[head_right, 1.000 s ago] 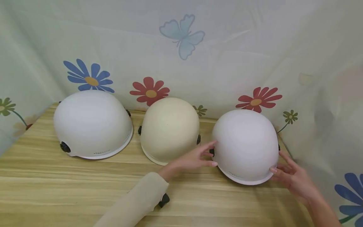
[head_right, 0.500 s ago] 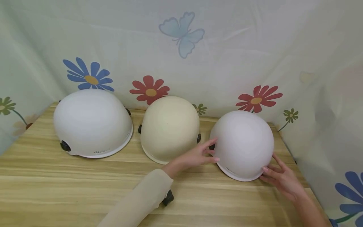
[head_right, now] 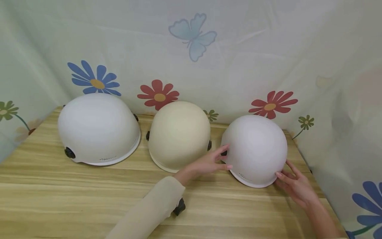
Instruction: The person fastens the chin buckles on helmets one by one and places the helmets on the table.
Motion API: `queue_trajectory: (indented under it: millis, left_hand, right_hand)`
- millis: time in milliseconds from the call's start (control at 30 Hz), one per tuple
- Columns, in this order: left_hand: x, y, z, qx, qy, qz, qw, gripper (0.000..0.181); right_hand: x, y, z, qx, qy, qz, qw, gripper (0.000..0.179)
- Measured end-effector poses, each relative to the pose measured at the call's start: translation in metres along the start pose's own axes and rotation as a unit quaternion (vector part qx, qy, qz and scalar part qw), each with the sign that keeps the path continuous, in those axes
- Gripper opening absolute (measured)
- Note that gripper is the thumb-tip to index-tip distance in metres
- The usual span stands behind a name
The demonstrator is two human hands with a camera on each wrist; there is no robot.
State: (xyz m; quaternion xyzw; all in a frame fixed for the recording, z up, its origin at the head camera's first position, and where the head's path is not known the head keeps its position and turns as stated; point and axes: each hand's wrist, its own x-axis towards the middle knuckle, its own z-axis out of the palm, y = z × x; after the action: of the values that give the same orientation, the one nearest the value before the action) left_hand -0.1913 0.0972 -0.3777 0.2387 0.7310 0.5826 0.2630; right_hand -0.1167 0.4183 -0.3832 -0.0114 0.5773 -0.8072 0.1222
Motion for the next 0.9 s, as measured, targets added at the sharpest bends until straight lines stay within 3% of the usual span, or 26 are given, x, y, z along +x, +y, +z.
queue_trajectory:
  millis: [300,533,667,900]
  left_hand:
    - [-0.002,0.000,-0.001,0.014,-0.010,0.010,0.9998,0.077]
    - [-0.011,-0.001,-0.004,0.013,-0.025,0.026,0.9993,0.074]
    - [-0.018,-0.002,-0.007,0.038,-0.015,0.017,0.9990,0.071]
    - [-0.033,-0.006,-0.017,0.052,-0.001,0.016,0.9985,0.067]
  right_hand:
    - [0.000,0.002,-0.001,-0.035,0.010,-0.006,0.9993,0.083]
    - [-0.002,-0.001,0.003,-0.130,0.042,0.001,0.9906,0.082]
    - [-0.006,-0.005,0.006,-0.178,0.054,-0.001,0.9826,0.078]
    - [-0.013,-0.006,0.005,-0.202,0.061,-0.029,0.9770,0.055]
